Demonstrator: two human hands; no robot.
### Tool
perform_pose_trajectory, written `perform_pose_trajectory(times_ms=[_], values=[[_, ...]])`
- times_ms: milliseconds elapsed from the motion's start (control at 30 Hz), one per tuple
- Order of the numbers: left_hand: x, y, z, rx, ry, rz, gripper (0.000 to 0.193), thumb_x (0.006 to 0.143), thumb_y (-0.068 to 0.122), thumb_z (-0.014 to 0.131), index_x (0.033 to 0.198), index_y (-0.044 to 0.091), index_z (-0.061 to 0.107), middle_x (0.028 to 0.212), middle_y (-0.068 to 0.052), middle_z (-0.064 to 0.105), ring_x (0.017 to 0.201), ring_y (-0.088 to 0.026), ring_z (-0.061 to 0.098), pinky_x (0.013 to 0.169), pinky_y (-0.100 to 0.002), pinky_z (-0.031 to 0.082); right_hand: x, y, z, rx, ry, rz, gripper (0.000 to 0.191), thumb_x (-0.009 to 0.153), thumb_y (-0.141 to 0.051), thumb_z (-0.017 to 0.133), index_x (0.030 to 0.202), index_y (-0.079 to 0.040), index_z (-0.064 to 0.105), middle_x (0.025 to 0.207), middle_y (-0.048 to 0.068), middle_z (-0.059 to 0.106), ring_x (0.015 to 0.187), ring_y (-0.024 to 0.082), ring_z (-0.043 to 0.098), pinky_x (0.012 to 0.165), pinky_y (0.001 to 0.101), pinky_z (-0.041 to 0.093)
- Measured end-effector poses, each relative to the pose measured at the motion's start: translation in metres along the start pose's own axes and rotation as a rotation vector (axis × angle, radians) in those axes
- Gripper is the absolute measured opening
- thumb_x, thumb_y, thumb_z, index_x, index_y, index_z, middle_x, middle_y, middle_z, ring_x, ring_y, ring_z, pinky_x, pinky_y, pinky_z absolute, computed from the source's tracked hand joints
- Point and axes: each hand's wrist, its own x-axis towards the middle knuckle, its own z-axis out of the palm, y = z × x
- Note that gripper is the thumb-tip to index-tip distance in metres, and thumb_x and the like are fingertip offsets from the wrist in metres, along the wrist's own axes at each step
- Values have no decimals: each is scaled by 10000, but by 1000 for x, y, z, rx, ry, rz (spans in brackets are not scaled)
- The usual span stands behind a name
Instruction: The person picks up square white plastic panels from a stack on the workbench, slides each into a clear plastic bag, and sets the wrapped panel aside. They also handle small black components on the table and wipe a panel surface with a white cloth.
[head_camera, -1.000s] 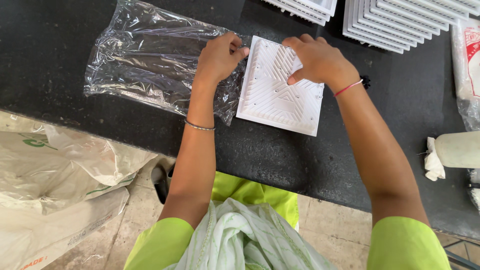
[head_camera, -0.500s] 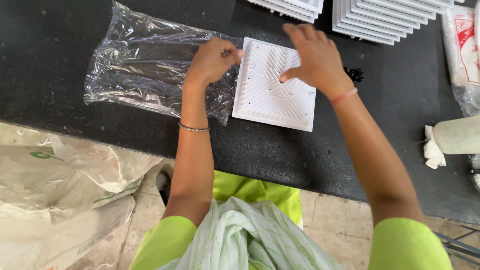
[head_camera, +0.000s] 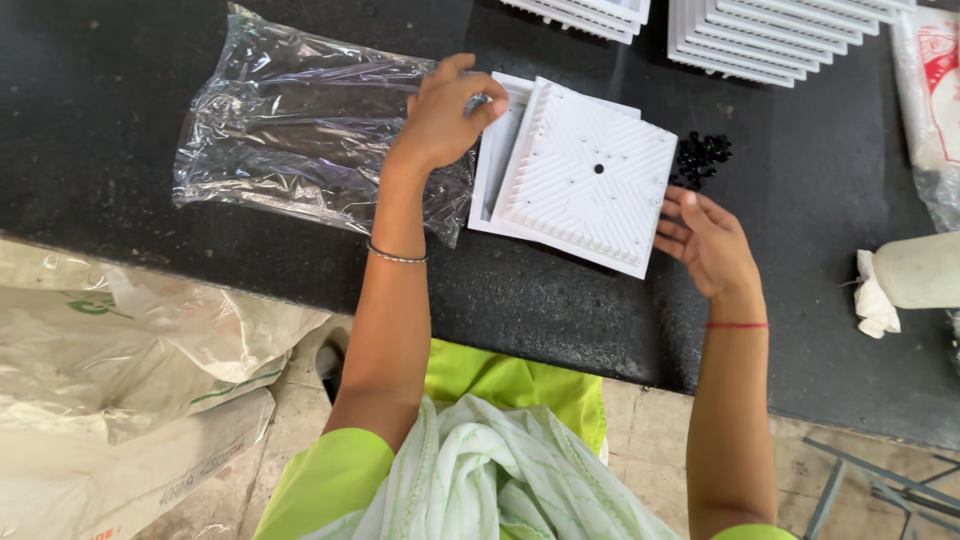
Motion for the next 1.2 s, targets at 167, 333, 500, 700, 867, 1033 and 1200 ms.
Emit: perform_pose_trajectory(times_ms=[167, 333, 500, 700, 867, 1033, 1200], values=[[3, 8, -1, -225, 178, -8, 82, 1004, 140, 680, 1056, 93, 723, 1033, -96, 687, 912, -237, 639, 794, -351, 534, 3, 16, -15, 39, -78, 18, 380, 1081, -198, 534, 1376, 37, 579, 1253, 132, 689, 1108, 226, 678, 954, 391, 559], [7, 11, -3, -230, 271, 39, 58, 969, 110, 693, 1010, 73, 711, 925, -72, 726, 788, -203, 679, 715, -335, 539, 14, 29, -26, 236, -118, 78, 396, 1108, -251, 552, 1370, 44, 583, 1251, 120, 707, 1098, 206, 687, 934, 385, 551], [7, 3, -11, -236, 343, 10, 45, 964, 109, 685, 988, 75, 703, 943, -53, 742, 821, -188, 714, 710, -328, 554, 9, 32, -29, 395, -204, 33, 418, 1033, -151, 585, 1409, 29, 556, 1323, 114, 700, 1180, 208, 673, 1026, 375, 542], [10, -3, -11, -222, 357, -11, 46, 956, 120, 701, 977, 80, 703, 926, -49, 748, 802, -196, 718, 705, -328, 559, -4, 1, -8, 412, -195, -229, 343, 1090, -49, 586, 1413, 62, 554, 1383, 185, 664, 1240, 249, 681, 1110, 404, 553], [14, -3, -16, -204, 388, -25, 49, 945, 116, 709, 981, 82, 706, 948, -56, 745, 806, -203, 720, 709, -331, 562, -8, -85, 28, 247, -223, -619, 270, 1139, 26, 620, 1400, 52, 555, 1289, 154, 681, 1135, 200, 674, 998, 312, 558], [14, 2, -21, -212, 377, -62, 65, 939, 128, 714, 991, 90, 713, 959, -57, 741, 811, -198, 724, 718, -330, 569, 29, -148, 82, -689, -44, -1098, 218, 1071, 88, 662, 1289, 83, 644, 1253, 220, 667, 1108, 327, 729, 930, 353, 605], [12, 0, -28, -236, 363, -136, 76, 939, 137, 708, 996, 86, 710, 969, -53, 743, 782, -195, 718, 722, -335, 567, 129, -150, 138, -1307, 147, -1477, 210, 966, 36, 672, 1162, -27, 708, 1085, 126, 695, 1007, 346, 652, 827, 450, 516]])
